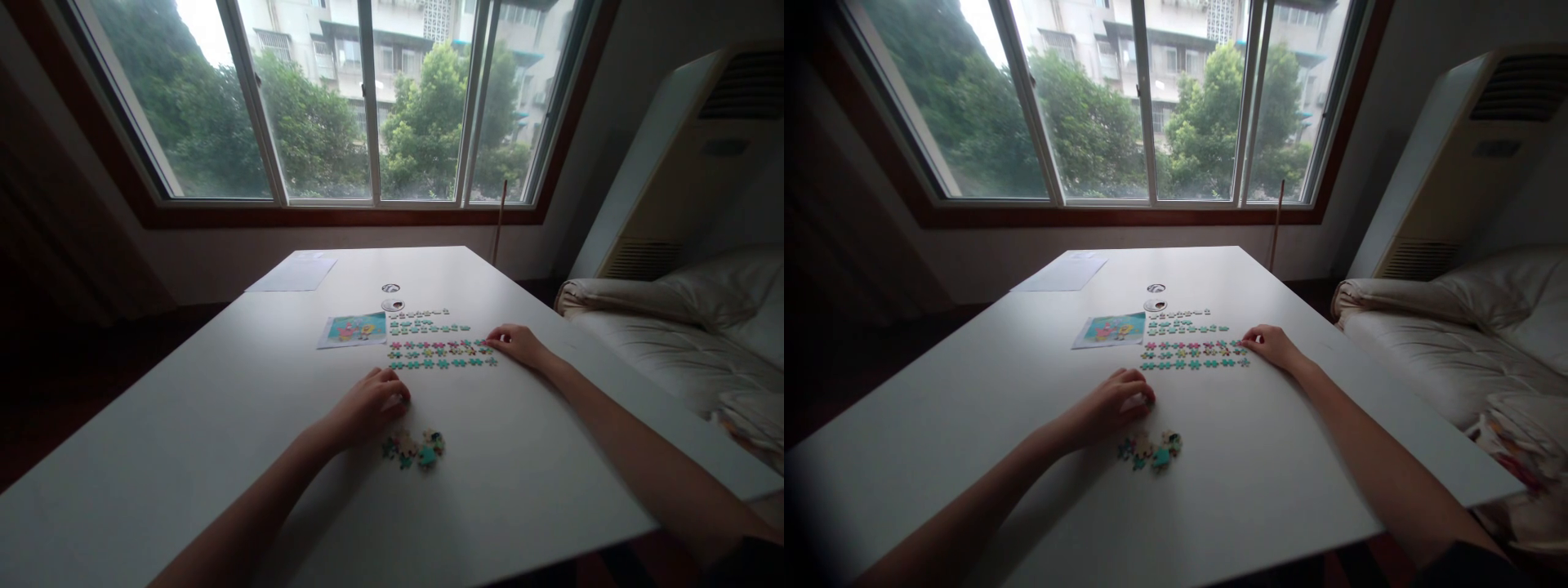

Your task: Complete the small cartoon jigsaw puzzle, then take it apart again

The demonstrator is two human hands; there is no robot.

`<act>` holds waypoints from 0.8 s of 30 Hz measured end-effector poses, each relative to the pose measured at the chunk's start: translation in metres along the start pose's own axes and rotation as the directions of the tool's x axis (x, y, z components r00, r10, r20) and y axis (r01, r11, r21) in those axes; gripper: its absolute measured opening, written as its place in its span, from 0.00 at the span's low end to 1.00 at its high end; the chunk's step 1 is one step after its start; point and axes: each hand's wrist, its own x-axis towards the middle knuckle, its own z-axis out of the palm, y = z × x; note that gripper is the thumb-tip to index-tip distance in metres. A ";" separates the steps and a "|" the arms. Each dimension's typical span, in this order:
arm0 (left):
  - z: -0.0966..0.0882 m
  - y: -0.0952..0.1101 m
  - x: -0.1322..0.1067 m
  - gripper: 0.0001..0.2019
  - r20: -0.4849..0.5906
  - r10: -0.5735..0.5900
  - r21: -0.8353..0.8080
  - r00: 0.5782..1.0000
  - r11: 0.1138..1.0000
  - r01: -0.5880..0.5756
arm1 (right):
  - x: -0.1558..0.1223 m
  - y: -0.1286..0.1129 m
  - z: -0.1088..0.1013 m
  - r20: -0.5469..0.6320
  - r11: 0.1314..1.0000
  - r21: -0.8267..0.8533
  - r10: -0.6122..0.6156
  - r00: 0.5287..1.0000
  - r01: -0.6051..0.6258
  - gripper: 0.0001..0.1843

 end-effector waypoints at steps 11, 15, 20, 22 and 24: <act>-0.004 0.001 0.000 0.05 0.050 -0.042 -0.170 0.998 0.984 0.050 | -0.001 -0.013 -0.005 -0.076 0.999 -0.016 -0.045 0.996 0.044 0.13; -0.003 0.001 0.005 0.07 -0.011 -0.110 -0.310 0.994 0.945 0.101 | -0.003 -0.050 -0.003 -0.112 0.989 0.038 -0.138 0.984 0.143 0.12; -0.005 0.003 0.012 0.06 -0.123 -0.282 -0.625 0.952 0.767 0.146 | -0.017 -0.115 0.010 -0.027 0.943 0.108 -0.314 0.949 0.315 0.10; -0.005 0.006 0.014 0.08 -0.122 -0.368 -0.767 0.922 0.624 0.148 | -0.024 -0.137 0.014 -0.023 0.920 0.097 -0.379 0.925 0.379 0.09; -0.004 0.009 0.014 0.09 -0.105 -0.438 -0.861 0.893 0.489 0.138 | -0.030 -0.154 0.017 -0.039 0.912 0.095 -0.398 0.916 0.400 0.08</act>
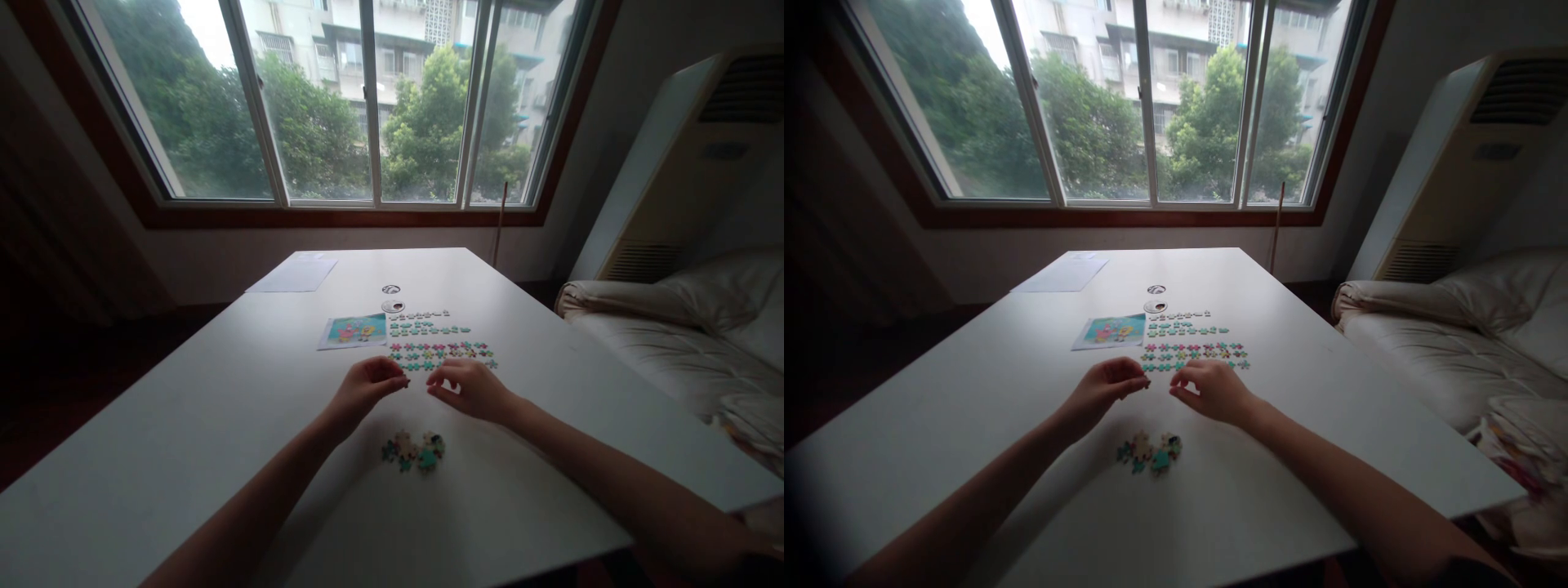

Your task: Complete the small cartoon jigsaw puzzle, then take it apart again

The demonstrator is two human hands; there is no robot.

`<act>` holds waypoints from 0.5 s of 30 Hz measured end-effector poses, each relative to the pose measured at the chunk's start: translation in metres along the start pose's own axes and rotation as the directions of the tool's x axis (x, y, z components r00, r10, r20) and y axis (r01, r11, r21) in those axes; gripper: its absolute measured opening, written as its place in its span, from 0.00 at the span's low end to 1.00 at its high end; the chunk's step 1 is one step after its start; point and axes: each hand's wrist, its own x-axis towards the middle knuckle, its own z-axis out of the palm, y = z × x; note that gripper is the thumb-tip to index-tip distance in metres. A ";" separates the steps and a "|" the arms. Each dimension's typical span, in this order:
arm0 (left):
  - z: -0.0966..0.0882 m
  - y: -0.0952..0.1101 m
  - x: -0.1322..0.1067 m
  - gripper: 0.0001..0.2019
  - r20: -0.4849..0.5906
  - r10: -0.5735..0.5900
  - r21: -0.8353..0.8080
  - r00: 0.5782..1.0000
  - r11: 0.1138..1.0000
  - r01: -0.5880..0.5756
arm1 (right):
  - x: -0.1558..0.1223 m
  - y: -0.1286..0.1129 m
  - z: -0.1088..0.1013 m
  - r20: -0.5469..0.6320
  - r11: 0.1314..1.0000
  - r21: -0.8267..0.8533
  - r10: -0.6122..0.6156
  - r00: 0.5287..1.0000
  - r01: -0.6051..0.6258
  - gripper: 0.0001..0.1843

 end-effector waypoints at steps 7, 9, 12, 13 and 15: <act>0.012 0.002 -0.006 0.10 0.014 -0.168 -0.286 0.986 0.944 0.165 | 0.001 -0.020 0.005 -0.153 0.999 -0.023 0.028 0.988 -0.031 0.09; 0.015 0.001 -0.007 0.12 0.020 -0.190 -0.309 0.981 0.932 0.187 | 0.001 -0.021 0.005 -0.179 0.999 -0.035 0.023 0.984 -0.029 0.09; 0.016 0.000 -0.007 0.14 0.028 -0.200 -0.305 0.979 0.931 0.199 | 0.001 -0.020 0.006 -0.201 0.999 -0.038 0.024 0.979 -0.032 0.09; 0.016 -0.001 -0.007 0.15 0.033 -0.202 -0.297 0.979 0.933 0.202 | 0.001 -0.020 0.006 -0.205 0.999 -0.039 0.024 0.978 -0.032 0.09; 0.015 -0.002 -0.006 0.15 0.038 -0.210 -0.281 0.977 0.936 0.212 | 0.001 -0.020 0.005 -0.211 0.999 -0.042 0.023 0.977 -0.033 0.09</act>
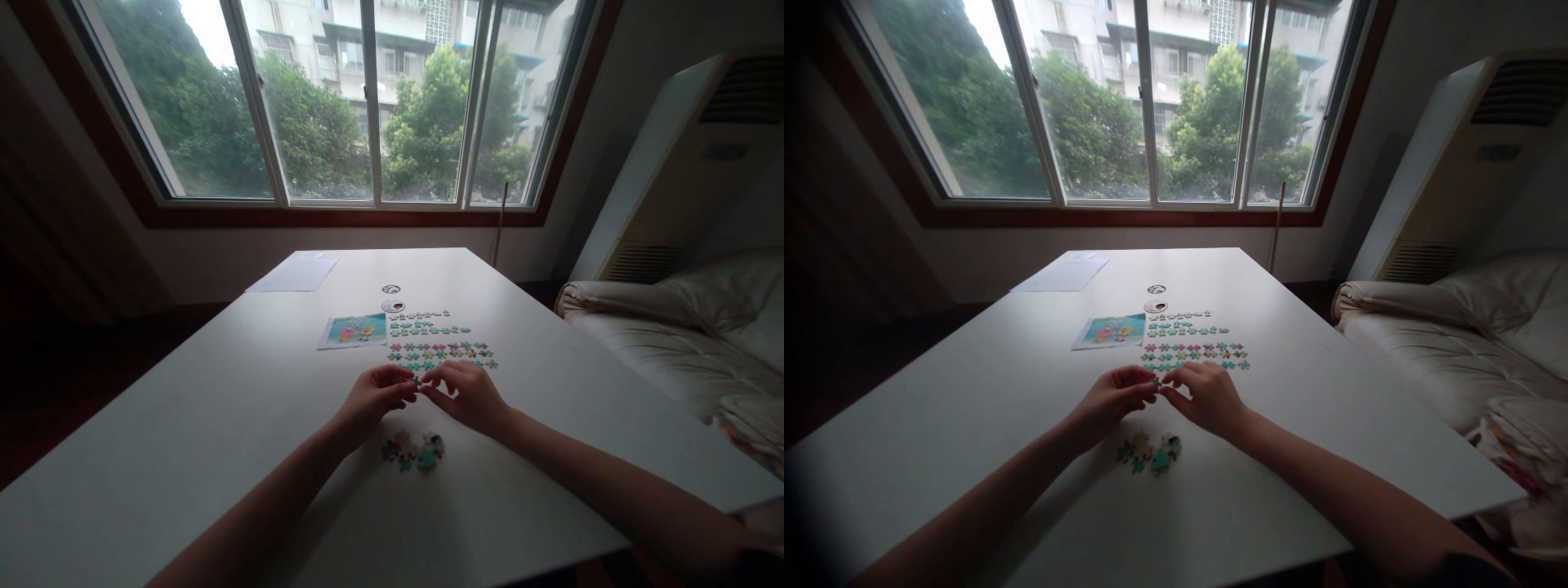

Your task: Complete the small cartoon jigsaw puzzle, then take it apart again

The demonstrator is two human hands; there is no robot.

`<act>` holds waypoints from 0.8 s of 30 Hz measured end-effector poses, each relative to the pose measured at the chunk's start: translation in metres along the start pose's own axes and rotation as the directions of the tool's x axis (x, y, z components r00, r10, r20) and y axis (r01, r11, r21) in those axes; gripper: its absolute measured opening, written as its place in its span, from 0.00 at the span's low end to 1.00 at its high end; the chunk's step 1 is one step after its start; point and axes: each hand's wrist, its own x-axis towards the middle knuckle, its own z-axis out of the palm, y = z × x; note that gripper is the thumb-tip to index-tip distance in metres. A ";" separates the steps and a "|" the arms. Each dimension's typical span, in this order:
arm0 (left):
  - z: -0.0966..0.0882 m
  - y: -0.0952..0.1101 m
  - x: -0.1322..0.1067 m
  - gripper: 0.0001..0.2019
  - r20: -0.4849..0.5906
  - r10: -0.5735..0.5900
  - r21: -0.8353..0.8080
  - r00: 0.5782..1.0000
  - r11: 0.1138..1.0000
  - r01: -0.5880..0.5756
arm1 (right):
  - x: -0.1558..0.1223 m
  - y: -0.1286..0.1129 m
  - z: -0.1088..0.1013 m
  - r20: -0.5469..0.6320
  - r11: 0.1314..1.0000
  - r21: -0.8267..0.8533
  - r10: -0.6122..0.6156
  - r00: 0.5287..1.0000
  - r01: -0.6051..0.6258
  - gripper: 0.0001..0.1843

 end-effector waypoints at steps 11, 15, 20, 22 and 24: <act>-0.001 -0.004 0.002 0.13 0.006 -0.005 -0.013 1.000 1.000 0.005 | -0.003 0.005 0.001 0.007 1.000 0.015 -0.022 1.000 0.022 0.11; -0.001 -0.002 0.001 0.14 0.026 -0.002 0.000 1.000 1.000 0.002 | -0.002 0.005 0.000 0.006 0.998 -0.015 -0.066 0.998 0.066 0.10; -0.007 0.000 0.002 0.14 0.033 0.070 0.189 0.997 0.979 -0.075 | 0.001 0.017 -0.007 -0.028 0.987 -0.096 -0.130 0.991 0.127 0.11; -0.012 0.001 0.002 0.11 0.077 0.190 0.433 0.979 0.878 -0.204 | 0.002 0.030 -0.013 -0.064 0.987 -0.116 -0.123 0.990 0.115 0.11; -0.018 0.002 0.002 0.07 0.191 0.297 0.682 0.935 0.645 -0.345 | 0.002 0.045 -0.021 -0.101 0.987 -0.137 -0.096 0.990 0.082 0.12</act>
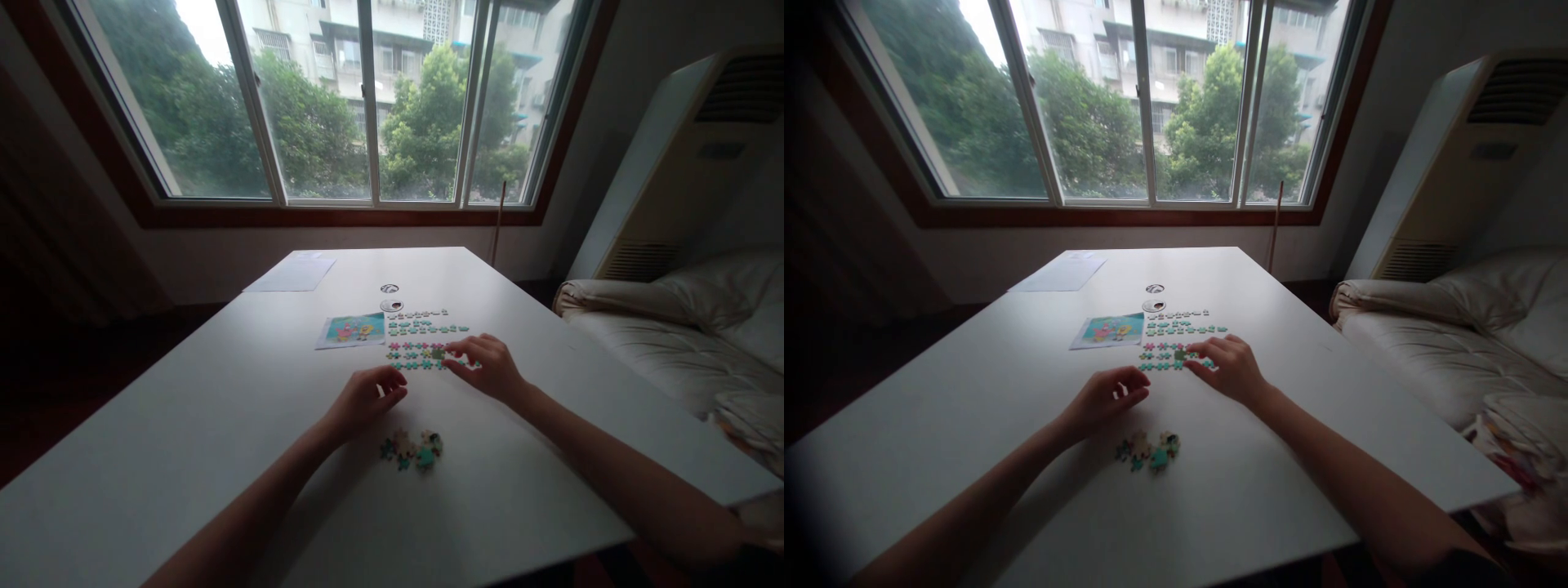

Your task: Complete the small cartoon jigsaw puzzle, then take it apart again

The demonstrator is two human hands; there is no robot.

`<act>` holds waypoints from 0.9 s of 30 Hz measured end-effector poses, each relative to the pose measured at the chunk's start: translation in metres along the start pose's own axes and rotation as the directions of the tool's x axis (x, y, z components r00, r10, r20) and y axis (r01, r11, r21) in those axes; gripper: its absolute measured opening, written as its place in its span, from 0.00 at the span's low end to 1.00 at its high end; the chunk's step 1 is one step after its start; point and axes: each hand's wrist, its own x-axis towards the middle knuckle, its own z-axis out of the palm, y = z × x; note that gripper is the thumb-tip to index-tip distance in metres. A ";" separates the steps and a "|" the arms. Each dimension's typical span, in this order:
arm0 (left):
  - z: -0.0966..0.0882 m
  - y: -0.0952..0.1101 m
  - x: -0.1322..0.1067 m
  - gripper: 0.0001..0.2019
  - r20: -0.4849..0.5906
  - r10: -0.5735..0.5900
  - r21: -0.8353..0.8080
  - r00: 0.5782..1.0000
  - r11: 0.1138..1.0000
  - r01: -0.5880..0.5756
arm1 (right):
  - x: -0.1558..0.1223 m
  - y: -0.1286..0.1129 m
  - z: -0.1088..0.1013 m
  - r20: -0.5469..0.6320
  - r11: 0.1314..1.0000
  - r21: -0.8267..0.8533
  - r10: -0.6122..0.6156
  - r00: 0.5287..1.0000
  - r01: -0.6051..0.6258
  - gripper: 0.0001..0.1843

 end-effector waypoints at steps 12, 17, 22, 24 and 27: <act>-0.006 -0.003 -0.003 0.08 0.202 0.177 0.435 0.963 0.865 -0.251 | -0.004 0.040 -0.019 -0.040 0.993 -0.074 0.090 0.995 -0.093 0.15; -0.007 0.002 -0.004 0.08 0.212 0.180 0.443 0.961 0.859 -0.259 | -0.004 0.041 -0.018 -0.014 0.991 -0.084 0.100 0.995 -0.101 0.16; -0.009 0.000 -0.007 0.08 0.208 0.178 0.434 0.962 0.865 -0.254 | 0.002 0.055 -0.013 0.046 0.977 -0.103 0.194 0.980 -0.188 0.17; -0.010 -0.001 -0.008 0.08 0.208 0.179 0.435 0.962 0.863 -0.255 | 0.007 0.069 -0.007 0.108 0.962 -0.118 0.259 0.960 -0.246 0.17; -0.012 -0.002 -0.009 0.08 0.209 0.185 0.447 0.960 0.855 -0.262 | 0.017 0.099 0.008 0.233 0.921 -0.155 0.386 0.893 -0.358 0.16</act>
